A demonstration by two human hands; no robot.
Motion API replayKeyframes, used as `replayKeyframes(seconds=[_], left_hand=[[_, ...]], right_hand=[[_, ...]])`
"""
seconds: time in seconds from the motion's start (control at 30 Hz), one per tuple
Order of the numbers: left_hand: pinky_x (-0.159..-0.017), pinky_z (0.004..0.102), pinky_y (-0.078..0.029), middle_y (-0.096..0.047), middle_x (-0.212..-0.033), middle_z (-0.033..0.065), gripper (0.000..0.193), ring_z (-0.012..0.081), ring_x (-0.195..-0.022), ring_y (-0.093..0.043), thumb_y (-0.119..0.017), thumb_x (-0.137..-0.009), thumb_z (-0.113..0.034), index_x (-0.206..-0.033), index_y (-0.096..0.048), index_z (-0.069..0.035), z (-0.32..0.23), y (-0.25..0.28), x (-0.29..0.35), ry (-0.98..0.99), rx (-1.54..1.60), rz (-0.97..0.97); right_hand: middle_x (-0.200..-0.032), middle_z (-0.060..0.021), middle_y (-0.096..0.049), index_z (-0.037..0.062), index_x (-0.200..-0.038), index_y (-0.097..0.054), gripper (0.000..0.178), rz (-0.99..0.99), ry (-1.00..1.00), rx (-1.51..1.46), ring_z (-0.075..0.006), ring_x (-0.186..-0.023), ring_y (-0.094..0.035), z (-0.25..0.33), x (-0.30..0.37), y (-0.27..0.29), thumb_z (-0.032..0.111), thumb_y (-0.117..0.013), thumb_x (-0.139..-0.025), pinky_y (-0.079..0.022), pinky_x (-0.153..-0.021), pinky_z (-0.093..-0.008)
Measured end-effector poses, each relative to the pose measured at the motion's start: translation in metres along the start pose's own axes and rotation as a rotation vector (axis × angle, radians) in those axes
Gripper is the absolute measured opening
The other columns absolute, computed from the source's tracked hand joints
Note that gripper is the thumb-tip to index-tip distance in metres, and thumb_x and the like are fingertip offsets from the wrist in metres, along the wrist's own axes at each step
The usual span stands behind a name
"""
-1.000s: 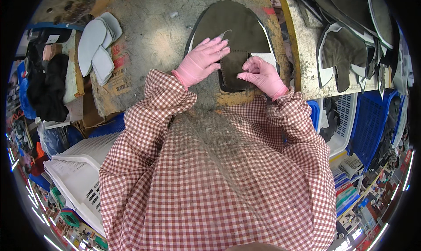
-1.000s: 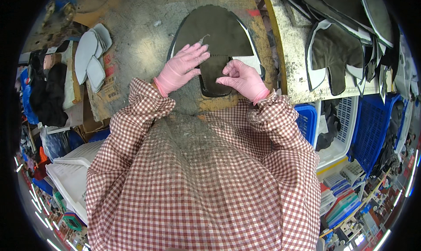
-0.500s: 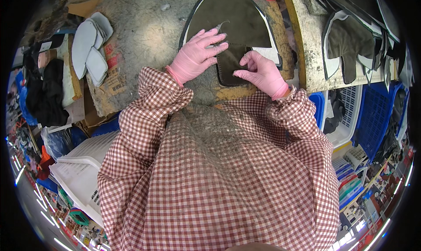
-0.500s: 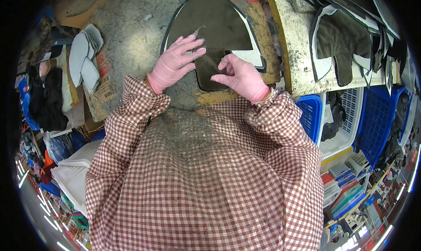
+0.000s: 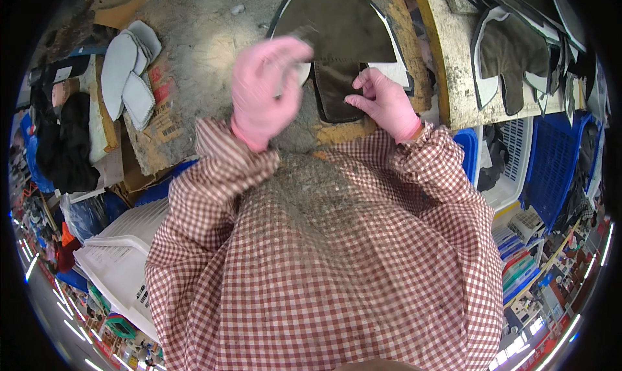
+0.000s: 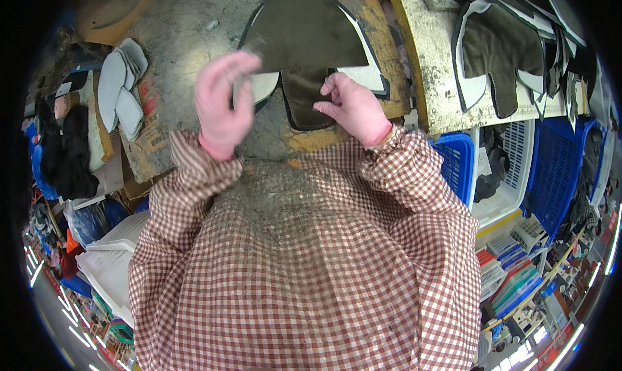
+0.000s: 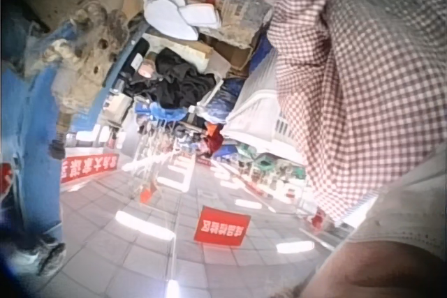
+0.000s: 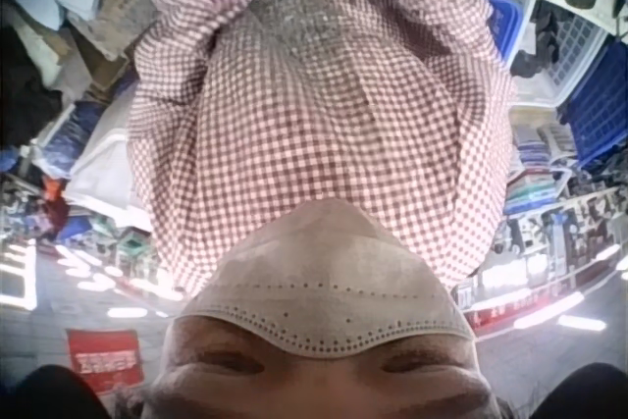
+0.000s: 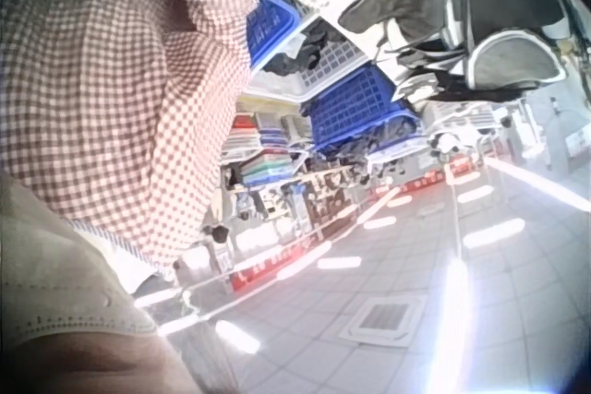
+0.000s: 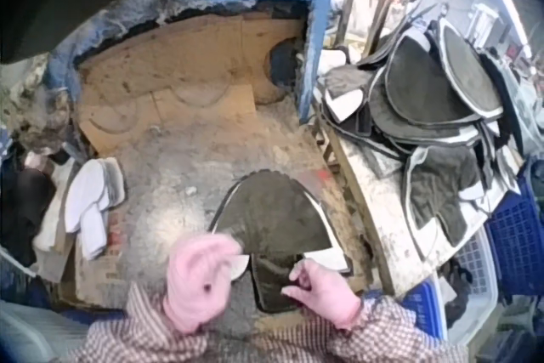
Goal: The person repeatedly picks up dark and white shoe parts, aligns them on a workbench, and presses them together by hand. They then place the assembled parts into a white basket. The process is repeated for multiple units.
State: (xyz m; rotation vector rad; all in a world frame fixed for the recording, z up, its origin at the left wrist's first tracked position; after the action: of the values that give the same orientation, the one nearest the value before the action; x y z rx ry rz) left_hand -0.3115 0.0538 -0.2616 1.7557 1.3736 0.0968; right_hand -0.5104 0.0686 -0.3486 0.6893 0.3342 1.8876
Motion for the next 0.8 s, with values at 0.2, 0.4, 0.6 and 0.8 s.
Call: replayKeyframes(seconds=[0.2, 0.4, 0.6, 0.8], left_hand=[[-0.115, 0.0413, -0.042, -0.056, -0.140, 0.0113, 0.050, 0.0287, -0.135, -0.050, -0.066, -0.088, -0.022, -0.133, -0.058, -0.001, -0.035, -0.086, 0.068, -0.124, -0.329, 0.517], [-0.112, 0.0439, -0.044, -0.059, -0.129, 0.0143, 0.042, 0.0303, -0.128, -0.054, -0.057, -0.084, -0.011, -0.125, -0.062, -0.002, -0.033, -0.098, 0.057, -0.283, -0.219, 0.308], [-0.113, 0.0417, -0.043, -0.057, -0.138, 0.0136, 0.042, 0.0292, -0.134, -0.051, -0.054, -0.088, -0.014, -0.127, -0.061, 0.000, -0.035, -0.106, 0.064, -0.263, -0.293, 0.342], [-0.113, 0.0397, -0.043, -0.058, -0.139, 0.0101, 0.041, 0.0258, -0.133, -0.051, -0.054, -0.091, -0.015, -0.128, -0.062, -0.001, -0.036, -0.109, 0.079, -0.287, -0.392, 0.299]], right_hand=[[-0.108, -0.0106, -0.061, 0.0105, -0.115, -0.058, 0.050, -0.528, 0.292, 0.628, -0.0291, -0.096, -0.064, 0.067, -0.012, 0.054, 0.027, -0.084, -0.076, -0.055, -0.081, -0.0372], [-0.121, -0.0218, -0.067, -0.0023, -0.136, -0.053, 0.085, -0.288, -0.008, 0.320, -0.0316, -0.109, -0.067, 0.054, -0.082, 0.075, 0.040, -0.090, -0.072, -0.055, -0.092, -0.0391], [-0.103, -0.0099, -0.074, -0.0031, -0.112, -0.069, 0.050, 0.042, 0.109, -0.558, -0.0190, -0.091, -0.069, 0.029, -0.105, 0.058, 0.033, -0.085, -0.081, -0.054, -0.086, -0.0352], [-0.098, -0.0201, -0.071, -0.0063, -0.104, -0.067, 0.064, -0.158, 0.045, 0.024, -0.0304, -0.092, -0.070, -0.021, -0.137, 0.051, 0.051, -0.081, -0.079, -0.053, -0.084, -0.0387]])
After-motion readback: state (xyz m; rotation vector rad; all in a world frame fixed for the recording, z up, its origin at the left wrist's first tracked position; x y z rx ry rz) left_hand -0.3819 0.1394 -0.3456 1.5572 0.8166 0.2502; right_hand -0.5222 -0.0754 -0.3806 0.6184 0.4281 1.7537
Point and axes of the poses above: each hand's wrist, its own x-axis away from the middle knuckle, its own y-axis out of the back of the hand, z = x × y, the point moved 7 cm from there along -x, towards the middle knuckle
